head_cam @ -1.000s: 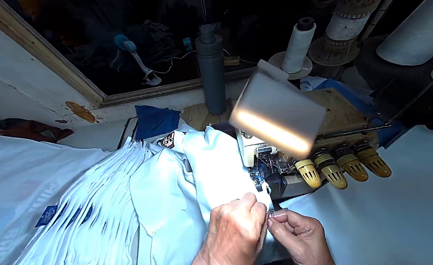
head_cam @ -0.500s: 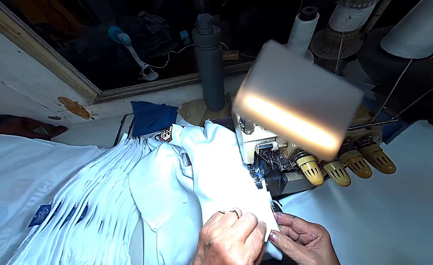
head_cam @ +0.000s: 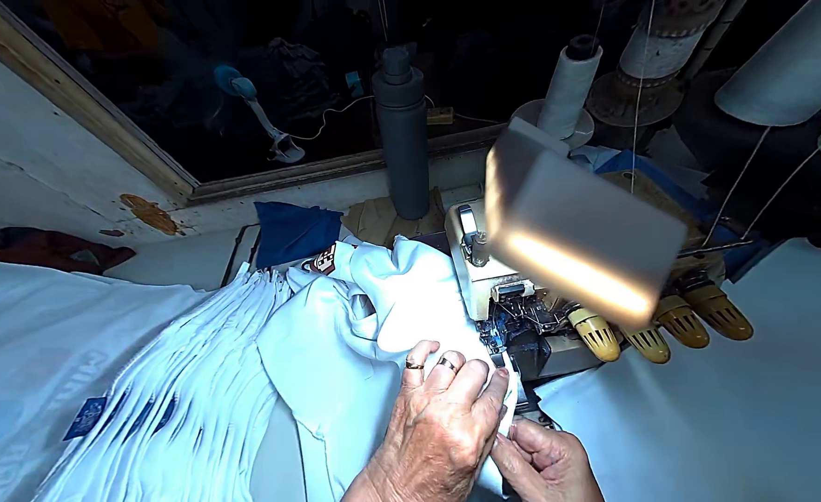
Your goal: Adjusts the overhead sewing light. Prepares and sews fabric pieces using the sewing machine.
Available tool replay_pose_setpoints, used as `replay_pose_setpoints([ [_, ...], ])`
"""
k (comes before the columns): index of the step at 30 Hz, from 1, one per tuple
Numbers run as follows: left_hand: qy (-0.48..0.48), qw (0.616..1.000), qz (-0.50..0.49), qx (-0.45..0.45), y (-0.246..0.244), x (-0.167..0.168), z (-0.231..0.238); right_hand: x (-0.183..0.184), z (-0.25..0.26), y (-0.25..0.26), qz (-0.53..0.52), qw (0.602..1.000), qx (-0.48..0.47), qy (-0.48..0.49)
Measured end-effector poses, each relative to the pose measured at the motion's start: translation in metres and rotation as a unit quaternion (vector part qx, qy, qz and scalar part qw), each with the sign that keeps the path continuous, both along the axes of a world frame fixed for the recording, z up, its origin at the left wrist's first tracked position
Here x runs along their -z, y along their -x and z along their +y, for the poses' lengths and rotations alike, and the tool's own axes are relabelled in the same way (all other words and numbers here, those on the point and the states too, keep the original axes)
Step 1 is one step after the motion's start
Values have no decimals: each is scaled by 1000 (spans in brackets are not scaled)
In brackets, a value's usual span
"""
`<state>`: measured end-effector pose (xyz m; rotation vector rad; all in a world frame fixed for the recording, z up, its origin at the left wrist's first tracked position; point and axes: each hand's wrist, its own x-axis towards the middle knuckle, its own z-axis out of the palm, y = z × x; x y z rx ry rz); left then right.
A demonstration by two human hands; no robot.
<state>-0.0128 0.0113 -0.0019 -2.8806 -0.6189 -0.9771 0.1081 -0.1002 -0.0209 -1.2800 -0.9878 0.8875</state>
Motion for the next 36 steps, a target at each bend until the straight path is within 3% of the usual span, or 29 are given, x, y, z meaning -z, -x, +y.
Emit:
replay_pose_setpoints([
  [6, 36, 998, -52, -23, 3, -1, 9, -9, 8, 0, -92, 993, -71, 14],
  [12, 165, 965, -142, -145, -4, 9, 28, -20, 20, 2, -148, 980, -133, 18],
  [18, 203, 932, -196, -226, 15, 5, 5, -19, 16, -8, -203, 967, -150, -41],
  [21, 268, 919, -187, -222, 31, -5, -20, -17, 15, -12, -159, 976, -139, -60],
  [24, 314, 918, -145, -196, 42, -16, -44, -13, 16, -13, -187, 969, -127, -97],
  [28, 366, 922, 69, -109, 58, -50, -59, -10, 18, -11, -206, 959, -166, -101],
  [29, 345, 928, 81, -111, 59, -58, -58, -8, 19, -9, -190, 961, -168, -107],
  [33, 217, 957, -33, -192, 55, -60, -25, -4, 20, -6, -143, 968, -174, -114],
  [36, 307, 932, -82, -172, 56, -26, -1, -3, 20, -6, -119, 971, -176, -110],
])
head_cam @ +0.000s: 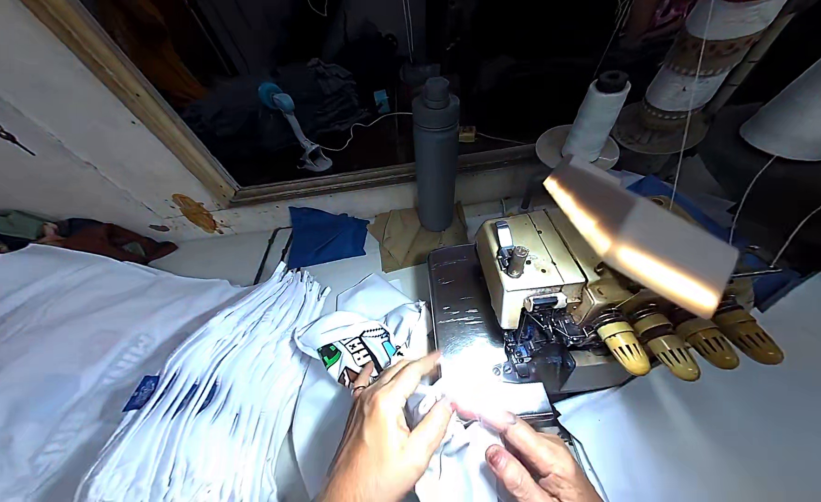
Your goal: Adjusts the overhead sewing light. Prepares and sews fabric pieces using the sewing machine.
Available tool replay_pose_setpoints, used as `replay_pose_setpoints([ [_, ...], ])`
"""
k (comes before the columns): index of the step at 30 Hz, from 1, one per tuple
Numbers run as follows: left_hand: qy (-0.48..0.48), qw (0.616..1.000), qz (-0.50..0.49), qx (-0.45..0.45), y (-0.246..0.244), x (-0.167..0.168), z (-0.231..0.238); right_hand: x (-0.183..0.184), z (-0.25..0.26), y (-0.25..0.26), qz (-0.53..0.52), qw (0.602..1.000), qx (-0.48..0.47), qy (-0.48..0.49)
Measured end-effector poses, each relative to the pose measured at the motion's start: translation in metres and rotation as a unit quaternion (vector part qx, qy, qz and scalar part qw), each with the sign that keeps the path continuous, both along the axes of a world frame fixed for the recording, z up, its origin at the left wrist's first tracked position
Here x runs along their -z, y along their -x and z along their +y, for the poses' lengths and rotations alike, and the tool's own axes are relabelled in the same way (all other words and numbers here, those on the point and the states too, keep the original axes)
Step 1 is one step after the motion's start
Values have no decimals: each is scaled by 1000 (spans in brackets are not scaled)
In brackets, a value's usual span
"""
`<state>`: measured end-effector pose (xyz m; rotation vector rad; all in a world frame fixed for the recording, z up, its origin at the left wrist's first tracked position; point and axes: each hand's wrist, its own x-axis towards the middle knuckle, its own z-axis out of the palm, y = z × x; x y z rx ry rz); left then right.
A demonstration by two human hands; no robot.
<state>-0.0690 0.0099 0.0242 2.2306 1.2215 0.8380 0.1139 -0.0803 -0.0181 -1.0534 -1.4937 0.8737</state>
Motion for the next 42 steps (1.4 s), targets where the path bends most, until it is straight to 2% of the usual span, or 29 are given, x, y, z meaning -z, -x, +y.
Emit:
replay_pose_setpoints([
  [2, 48, 997, -57, 2, 4, 11, 6, 1, -1, 0, 30, 999, 20, 14],
  [5, 93, 987, -131, -8, 9, 9, 6, 2, -4, -1, 57, 997, 49, 29],
  [10, 84, 973, -205, -64, 18, 7, 8, -3, -9, -1, 112, 989, 77, 67],
  [15, 94, 964, -237, -70, 29, 7, 6, -5, -11, -4, 127, 985, 76, 93],
  [18, 76, 977, -200, -25, 35, 5, 1, -7, -8, -4, 114, 988, 57, 84],
  [21, 25, 997, -34, 67, 40, -4, -11, -7, 0, -3, 72, 996, 26, 51],
  [24, 18, 977, 79, 197, 35, -19, -23, -5, 7, -7, -40, 999, -3, 3],
  [27, 59, 951, 88, 292, 20, -25, -38, -2, 5, -14, -156, 986, -16, -61],
  [29, 48, 950, 95, 293, 8, -21, -45, -3, -1, -24, -177, 983, 6, -58],
  [33, -29, 961, 149, 231, -8, -11, -50, -3, -16, -53, -156, 980, 126, 5],
  [37, -51, 975, 95, 195, -12, -2, -46, 5, -19, -74, -129, 969, 208, 31],
  [39, -48, 982, 44, 175, -8, -1, -40, -1, -21, -74, -77, 976, 200, 39],
  [42, -15, 986, -56, 154, 5, -1, -25, -17, -28, -76, 24, 989, 126, 78],
])
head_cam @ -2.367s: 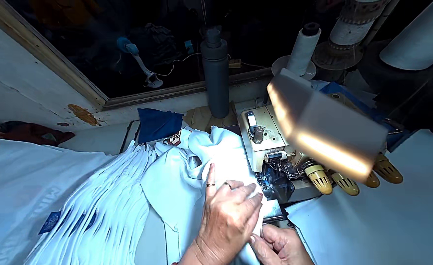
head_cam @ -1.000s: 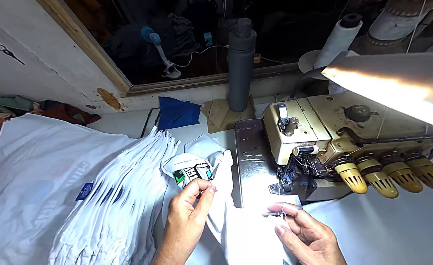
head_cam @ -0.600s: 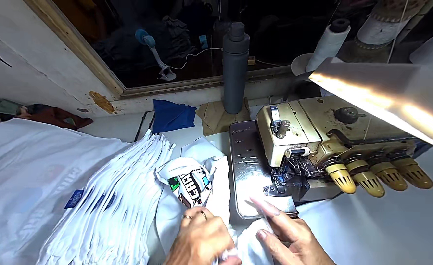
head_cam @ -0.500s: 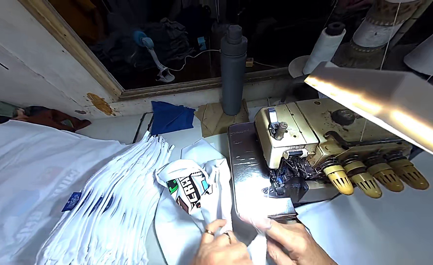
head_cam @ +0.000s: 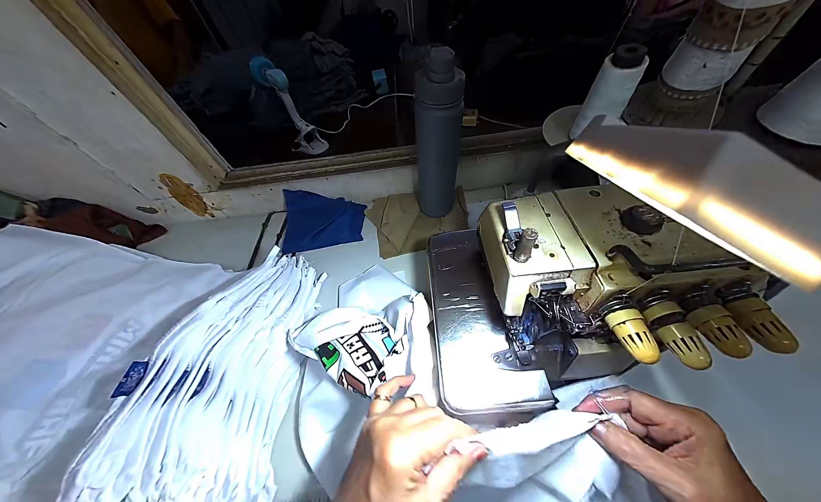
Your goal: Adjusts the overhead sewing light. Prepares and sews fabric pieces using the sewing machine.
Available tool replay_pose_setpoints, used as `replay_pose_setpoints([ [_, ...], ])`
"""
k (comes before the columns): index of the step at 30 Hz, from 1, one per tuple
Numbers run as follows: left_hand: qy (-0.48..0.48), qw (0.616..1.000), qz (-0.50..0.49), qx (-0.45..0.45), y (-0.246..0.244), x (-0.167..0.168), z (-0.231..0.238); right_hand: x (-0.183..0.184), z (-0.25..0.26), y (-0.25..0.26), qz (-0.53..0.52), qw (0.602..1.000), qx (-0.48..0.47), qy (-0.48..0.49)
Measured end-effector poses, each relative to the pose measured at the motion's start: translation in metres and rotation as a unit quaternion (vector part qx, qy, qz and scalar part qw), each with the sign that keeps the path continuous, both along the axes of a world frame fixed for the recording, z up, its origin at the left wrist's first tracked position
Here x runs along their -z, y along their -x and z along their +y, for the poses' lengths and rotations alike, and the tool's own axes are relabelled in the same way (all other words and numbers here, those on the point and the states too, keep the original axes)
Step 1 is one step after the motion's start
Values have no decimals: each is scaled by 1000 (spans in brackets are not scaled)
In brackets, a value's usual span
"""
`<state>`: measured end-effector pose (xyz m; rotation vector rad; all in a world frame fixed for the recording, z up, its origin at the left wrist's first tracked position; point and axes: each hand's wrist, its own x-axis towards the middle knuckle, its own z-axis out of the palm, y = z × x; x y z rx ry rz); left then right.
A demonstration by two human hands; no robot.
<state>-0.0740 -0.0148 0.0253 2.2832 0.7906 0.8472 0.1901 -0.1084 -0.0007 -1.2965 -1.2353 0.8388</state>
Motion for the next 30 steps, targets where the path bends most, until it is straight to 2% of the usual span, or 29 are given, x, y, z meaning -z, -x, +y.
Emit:
replay_pose_setpoints([
  [2, 24, 998, -51, -7, 8, -1, 8, -5, -4, -2, 51, 998, -24, 15],
  [6, 12, 997, -70, 12, 19, -3, 18, -7, -2, 0, 98, 995, -36, 3],
  [11, -26, 994, -102, 4, 35, -1, 29, -10, 1, 2, 60, 997, -28, -33],
  [14, -67, 994, -74, -40, 45, -2, 37, -17, 0, 7, 8, 999, -15, -39],
  [16, -144, 985, 17, -97, 46, -8, 39, -24, 0, 12, -24, 998, -25, -44],
  [18, -206, 966, 96, -124, 36, -22, 25, -32, 0, 18, -79, 991, -79, -68],
  [19, -214, 966, 100, -105, 25, -30, 12, -36, 1, 21, -101, 985, -111, -86],
  [22, -179, 983, 28, 4, -15, -44, -29, -40, 0, 33, -115, 976, -143, -120],
  [24, -135, 990, 11, 33, -34, -44, -45, -41, -1, 35, -116, 976, -138, -121],
  [26, -119, 993, -2, 14, -42, -32, -50, -42, -4, 35, -114, 975, -143, -124],
  [28, -143, 989, -7, -49, -41, -24, -58, -39, -8, 32, -100, 978, -133, -127],
  [30, -153, 982, -74, -84, -36, -18, -73, -38, -11, 28, -92, 985, -93, -116],
])
